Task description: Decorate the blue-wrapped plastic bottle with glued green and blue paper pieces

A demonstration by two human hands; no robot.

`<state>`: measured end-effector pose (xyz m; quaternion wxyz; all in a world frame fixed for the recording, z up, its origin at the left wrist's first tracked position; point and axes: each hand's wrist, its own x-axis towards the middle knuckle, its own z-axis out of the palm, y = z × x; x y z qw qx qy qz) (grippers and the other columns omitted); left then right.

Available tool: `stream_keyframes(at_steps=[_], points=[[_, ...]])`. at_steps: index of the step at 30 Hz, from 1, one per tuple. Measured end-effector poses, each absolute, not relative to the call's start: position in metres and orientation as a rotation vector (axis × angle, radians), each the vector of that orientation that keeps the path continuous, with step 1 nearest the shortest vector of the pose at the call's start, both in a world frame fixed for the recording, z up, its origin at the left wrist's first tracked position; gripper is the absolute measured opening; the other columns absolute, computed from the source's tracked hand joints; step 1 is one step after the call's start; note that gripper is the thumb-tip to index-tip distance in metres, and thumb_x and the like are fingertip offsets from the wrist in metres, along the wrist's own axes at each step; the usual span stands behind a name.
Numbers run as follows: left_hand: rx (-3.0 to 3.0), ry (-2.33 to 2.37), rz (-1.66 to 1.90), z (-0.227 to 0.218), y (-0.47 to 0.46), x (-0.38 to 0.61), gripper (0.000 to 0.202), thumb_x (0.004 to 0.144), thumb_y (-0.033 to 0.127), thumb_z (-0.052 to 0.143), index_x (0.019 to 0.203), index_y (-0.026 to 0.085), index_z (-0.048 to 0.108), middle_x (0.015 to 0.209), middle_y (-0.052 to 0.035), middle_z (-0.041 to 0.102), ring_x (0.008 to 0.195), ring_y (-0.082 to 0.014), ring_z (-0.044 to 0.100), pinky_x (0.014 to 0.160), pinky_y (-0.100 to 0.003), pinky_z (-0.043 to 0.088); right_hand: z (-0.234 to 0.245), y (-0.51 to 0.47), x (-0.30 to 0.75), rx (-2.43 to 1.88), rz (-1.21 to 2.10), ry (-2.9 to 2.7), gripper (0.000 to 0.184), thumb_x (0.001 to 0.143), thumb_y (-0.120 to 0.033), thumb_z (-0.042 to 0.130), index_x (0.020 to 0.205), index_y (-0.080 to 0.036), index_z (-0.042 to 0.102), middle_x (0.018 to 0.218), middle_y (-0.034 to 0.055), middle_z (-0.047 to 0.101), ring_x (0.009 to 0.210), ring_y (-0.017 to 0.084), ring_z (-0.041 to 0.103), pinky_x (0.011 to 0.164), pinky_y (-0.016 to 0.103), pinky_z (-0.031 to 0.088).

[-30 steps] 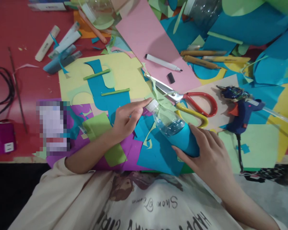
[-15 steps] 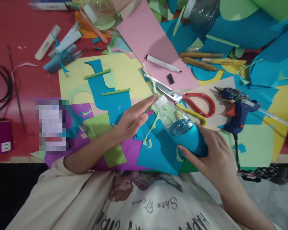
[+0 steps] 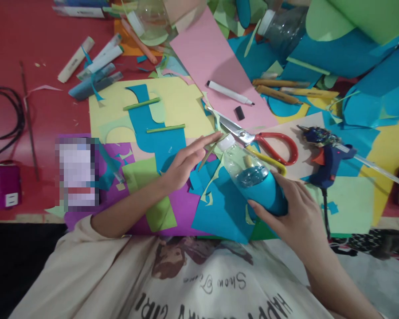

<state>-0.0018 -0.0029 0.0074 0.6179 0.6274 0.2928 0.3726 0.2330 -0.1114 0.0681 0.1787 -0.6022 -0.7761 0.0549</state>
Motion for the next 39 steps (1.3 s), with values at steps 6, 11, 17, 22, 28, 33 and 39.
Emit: stream_keyframes(at_steps=[6, 11, 17, 22, 28, 33, 39], points=[[1.468, 0.767, 1.072, 0.005, 0.008, -0.001, 0.055, 0.096, 0.062, 0.029, 0.143, 0.036, 0.04, 0.156, 0.0032, 0.035, 0.148, -0.0253, 0.025, 0.122, -0.047, 0.025, 0.079, -0.1, 0.244, -1.569, 0.173, -2.414, 0.063, 0.088, -0.052, 0.056, 0.136, -0.012, 0.046, 0.099, 0.0149, 0.07, 0.09, 0.03, 0.068, 0.07, 0.041, 0.056], [1.535, 0.84, 1.068, 0.016, 0.006, 0.001, 0.064, 0.094, 0.068, 0.008, 0.143, 0.04, 0.039, 0.155, 0.0063, 0.036, 0.149, -0.0276, 0.018, 0.121, -0.051, 0.026, 0.082, -0.084, 0.247, -1.417, 0.189, -2.564, 0.057, 0.091, -0.051, 0.051, 0.134, -0.014, 0.048, 0.111, 0.0146, 0.07, 0.094, 0.027, 0.069, 0.073, 0.038, 0.057], [1.559, 0.822, 1.042, 0.018, -0.006, 0.005, 0.068, 0.092, 0.069, 0.003, 0.149, 0.042, 0.024, 0.16, 0.0111, 0.024, 0.151, -0.0236, 0.005, 0.125, -0.046, 0.012, 0.081, -0.073, 0.242, -1.303, 0.128, -2.601, 0.053, 0.091, -0.047, 0.053, 0.134, -0.015, 0.049, 0.108, 0.0138, 0.071, 0.093, 0.027, 0.069, 0.075, 0.04, 0.057], [1.586, 0.945, 1.033, 0.013, -0.007, 0.005, 0.077, 0.086, 0.077, -0.001, 0.15, 0.04, 0.021, 0.16, 0.0089, 0.021, 0.152, -0.0232, 0.003, 0.124, -0.043, 0.021, 0.08, -0.07, 0.24, -1.248, 0.122, -2.622, 0.057, 0.089, -0.047, 0.057, 0.135, -0.016, 0.049, 0.109, 0.0135, 0.071, 0.095, 0.026, 0.069, 0.077, 0.038, 0.057], [1.566, 0.993, 1.144, 0.011, 0.001, 0.003, 0.077, 0.085, 0.078, 0.0, 0.144, 0.041, 0.031, 0.156, 0.0048, 0.031, 0.15, -0.0247, 0.019, 0.118, -0.043, 0.035, 0.085, -0.059, 0.247, -1.2, -0.006, -2.679, 0.051, 0.091, -0.046, 0.055, 0.128, -0.01, 0.053, 0.112, 0.0172, 0.07, 0.098, 0.026, 0.069, 0.073, 0.035, 0.057], [1.53, 0.783, 0.999, 0.022, 0.013, -0.008, 0.047, 0.091, 0.062, 0.044, 0.125, 0.032, 0.055, 0.129, -0.0044, 0.061, 0.112, -0.0235, 0.064, 0.095, -0.039, 0.053, 0.089, -0.041, 0.267, -1.153, 0.044, -2.736, 0.05, 0.095, -0.052, 0.04, 0.132, -0.02, 0.054, 0.113, 0.0146, 0.07, 0.107, 0.03, 0.065, 0.083, 0.047, 0.053], [1.673, 0.785, 0.531, 0.048, 0.011, -0.008, 0.044, 0.081, 0.053, 0.066, 0.113, 0.022, 0.064, 0.114, -0.0082, 0.067, 0.091, -0.0185, 0.068, 0.075, -0.025, 0.055, 0.091, -0.022, 0.264, -1.081, 0.257, -2.805, 0.042, 0.091, -0.039, 0.052, 0.133, -0.031, 0.053, 0.123, 0.0094, 0.063, 0.121, 0.032, 0.054, 0.101, 0.059, 0.044]])
